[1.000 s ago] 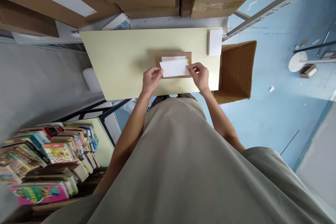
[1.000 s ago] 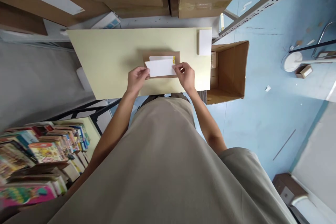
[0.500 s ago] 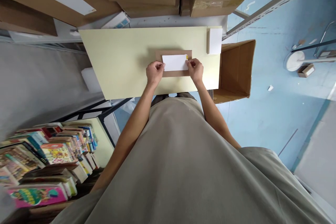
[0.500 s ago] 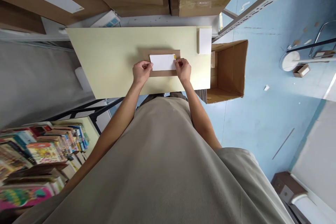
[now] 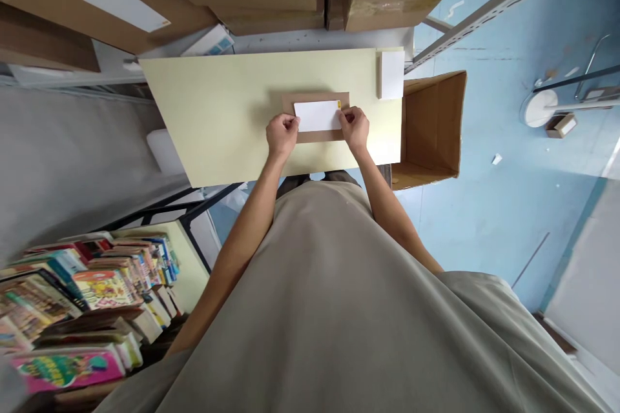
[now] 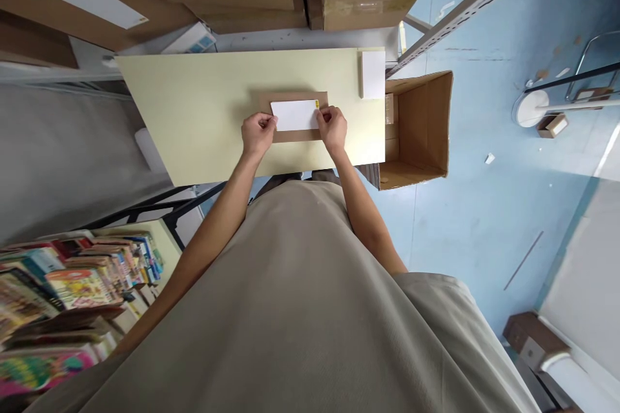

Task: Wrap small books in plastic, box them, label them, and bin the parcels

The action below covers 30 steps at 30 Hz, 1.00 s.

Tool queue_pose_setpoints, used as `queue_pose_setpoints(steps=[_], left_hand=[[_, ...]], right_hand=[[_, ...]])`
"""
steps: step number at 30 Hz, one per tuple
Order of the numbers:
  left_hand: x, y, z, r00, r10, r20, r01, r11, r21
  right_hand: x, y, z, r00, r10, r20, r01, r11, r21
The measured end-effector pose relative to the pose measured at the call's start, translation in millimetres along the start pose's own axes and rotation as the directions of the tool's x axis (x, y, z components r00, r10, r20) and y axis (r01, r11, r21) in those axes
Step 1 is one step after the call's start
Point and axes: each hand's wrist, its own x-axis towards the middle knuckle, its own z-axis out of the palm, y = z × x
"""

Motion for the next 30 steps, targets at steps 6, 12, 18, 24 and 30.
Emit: queue_pose_setpoints(steps=[6,12,18,24,30], left_hand=[[1,1,-0.8,1.0,-0.005,0.004,0.006,1.0,-0.005],[5,-2,-0.6,1.0,-0.017,0.008,0.017,0.999,0.031],[8,-1,-2.6,0.999,-0.03,0.024,0.029,0.999,0.044],[4,9,-6.5,0.997,-0.06,0.05,0.054,0.991,0.12],[5,9,-4.6,0.996,-0.064,0.058,0.056,0.989,0.138]], right_hand=[[-3,-5,-1,1.0,0.014,0.013,-0.014,1.0,-0.024],[0,-5,2,1.0,0.031,0.002,-0.031,0.999,-0.02],[4,-2,0,0.994,0.107,0.023,-0.105,0.992,-0.074],[-37,-13,12,0.95,-0.224,0.219,0.308,0.79,-0.53],[-50,-28,33,0.757,-0.314,0.573,0.621,0.619,-0.48]])
